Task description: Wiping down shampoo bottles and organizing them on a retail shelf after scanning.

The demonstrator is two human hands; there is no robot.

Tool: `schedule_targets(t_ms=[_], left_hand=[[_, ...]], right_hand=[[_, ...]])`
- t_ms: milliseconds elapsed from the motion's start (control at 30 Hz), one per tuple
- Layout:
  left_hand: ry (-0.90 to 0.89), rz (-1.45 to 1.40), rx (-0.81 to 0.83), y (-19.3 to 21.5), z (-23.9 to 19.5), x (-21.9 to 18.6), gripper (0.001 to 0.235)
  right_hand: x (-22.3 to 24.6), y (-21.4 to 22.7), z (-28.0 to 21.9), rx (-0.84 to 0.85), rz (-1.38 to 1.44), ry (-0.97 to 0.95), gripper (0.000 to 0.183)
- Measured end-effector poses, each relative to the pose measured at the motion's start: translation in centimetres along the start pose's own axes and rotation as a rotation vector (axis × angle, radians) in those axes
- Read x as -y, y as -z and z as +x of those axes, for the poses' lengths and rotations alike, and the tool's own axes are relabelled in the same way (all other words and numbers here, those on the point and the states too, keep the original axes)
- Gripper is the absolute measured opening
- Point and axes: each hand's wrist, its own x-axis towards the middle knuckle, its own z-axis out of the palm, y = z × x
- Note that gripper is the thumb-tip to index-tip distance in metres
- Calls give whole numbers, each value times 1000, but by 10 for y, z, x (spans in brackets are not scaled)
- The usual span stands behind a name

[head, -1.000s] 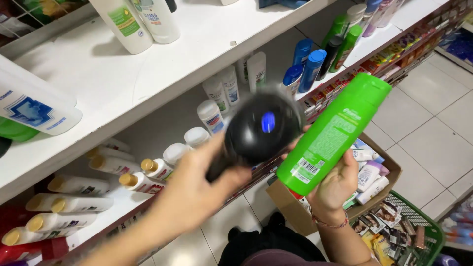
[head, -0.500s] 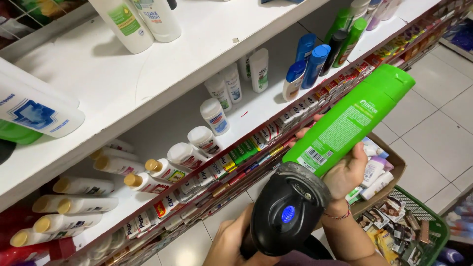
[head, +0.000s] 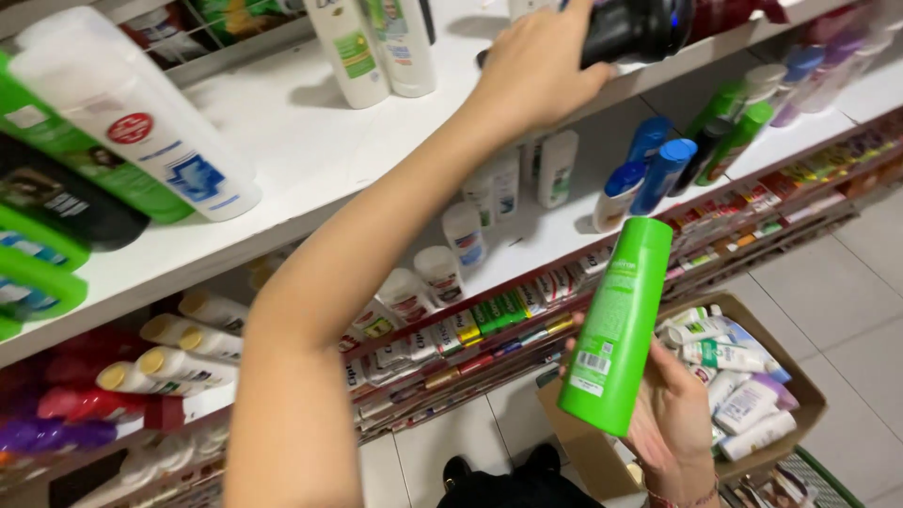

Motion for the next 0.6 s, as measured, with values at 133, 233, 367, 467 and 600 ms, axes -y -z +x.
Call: schedule_targets(t_ms=[133, 233, 367, 467, 600], left_hand=[[174, 83, -9, -59, 66, 39, 61], [206, -70, 77, -84, 84, 60, 62], [197, -85, 73, -88, 81, 57, 82], [181, 21, 200, -79, 69, 43, 78], [-9, 87, -37, -45, 6, 32, 68]], right_hand=[[-21, 45, 3, 347, 470, -44, 68], [-28, 51, 11, 330, 528, -49, 67], [-36, 59, 24, 133, -63, 4, 71], [-33, 2, 25, 127, -352, 203, 65], [-32, -35, 30, 40, -262, 103, 63]])
